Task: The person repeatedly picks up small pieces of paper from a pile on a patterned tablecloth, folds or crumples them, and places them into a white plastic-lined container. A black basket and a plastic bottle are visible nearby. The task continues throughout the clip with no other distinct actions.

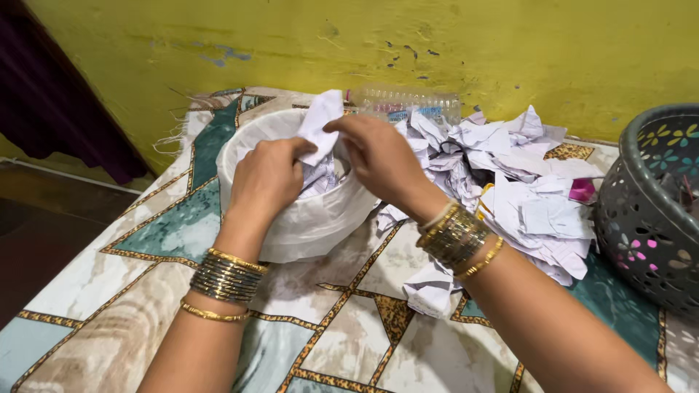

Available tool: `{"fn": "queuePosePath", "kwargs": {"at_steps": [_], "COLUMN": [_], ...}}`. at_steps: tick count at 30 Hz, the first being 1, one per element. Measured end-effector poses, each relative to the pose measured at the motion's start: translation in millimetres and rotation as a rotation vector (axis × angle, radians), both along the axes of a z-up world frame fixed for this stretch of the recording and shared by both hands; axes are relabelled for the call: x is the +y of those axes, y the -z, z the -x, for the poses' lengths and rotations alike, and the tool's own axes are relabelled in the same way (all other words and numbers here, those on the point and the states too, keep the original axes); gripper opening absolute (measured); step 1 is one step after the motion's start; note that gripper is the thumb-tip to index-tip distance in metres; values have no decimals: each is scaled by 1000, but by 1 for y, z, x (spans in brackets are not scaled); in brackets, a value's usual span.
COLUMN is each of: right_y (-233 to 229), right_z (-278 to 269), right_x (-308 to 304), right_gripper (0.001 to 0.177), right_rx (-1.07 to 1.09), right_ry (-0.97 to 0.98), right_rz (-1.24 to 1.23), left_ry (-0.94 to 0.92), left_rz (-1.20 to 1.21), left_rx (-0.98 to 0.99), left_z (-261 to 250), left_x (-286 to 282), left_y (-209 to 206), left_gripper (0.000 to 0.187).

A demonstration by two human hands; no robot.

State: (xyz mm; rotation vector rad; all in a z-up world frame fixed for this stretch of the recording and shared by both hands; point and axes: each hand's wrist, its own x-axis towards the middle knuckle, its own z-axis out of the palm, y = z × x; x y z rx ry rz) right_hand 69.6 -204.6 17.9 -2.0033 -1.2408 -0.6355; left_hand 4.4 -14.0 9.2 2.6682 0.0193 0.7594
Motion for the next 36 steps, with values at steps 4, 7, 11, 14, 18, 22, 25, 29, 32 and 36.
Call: {"fn": "queuePosePath", "kwargs": {"at_steps": [4,7,11,14,18,22,25,29,32,36], "right_y": [17,20,15,11,10,10,13,14,14,18], "right_z": [-20,-37,-55,-57,-47,-45,-47,-42,-43,-60], "right_x": [15,26,46,57,76,79,78,72,64,43], "right_gripper": [30,39,63,79,68,59,60,55,50,48], "right_rx": [62,145,240,301,287,256,227,189,255,418], "right_ry": [33,93,139,220,348,348,354,367,302,-80], "right_rz": [200,450,776,939,1186,1221,1201,1037,835,365], "left_ry": [-70,-115,-55,-18,-51,15,16,-17,-27,-45], "left_rz": [3,3,-42,-99,-103,-131,-140,-98,27,62], "left_rx": [297,410,489,577,698,740,751,630,549,381], "left_z": [-9,-16,-25,-30,-40,-57,-60,-45,-34,-27], "left_x": [2,5,11,14,19,29,31,25,20,15], "left_y": [4,5,11,16,25,39,42,31,19,12], "left_gripper": [33,30,44,55,54,52,52,50,48,48]}}
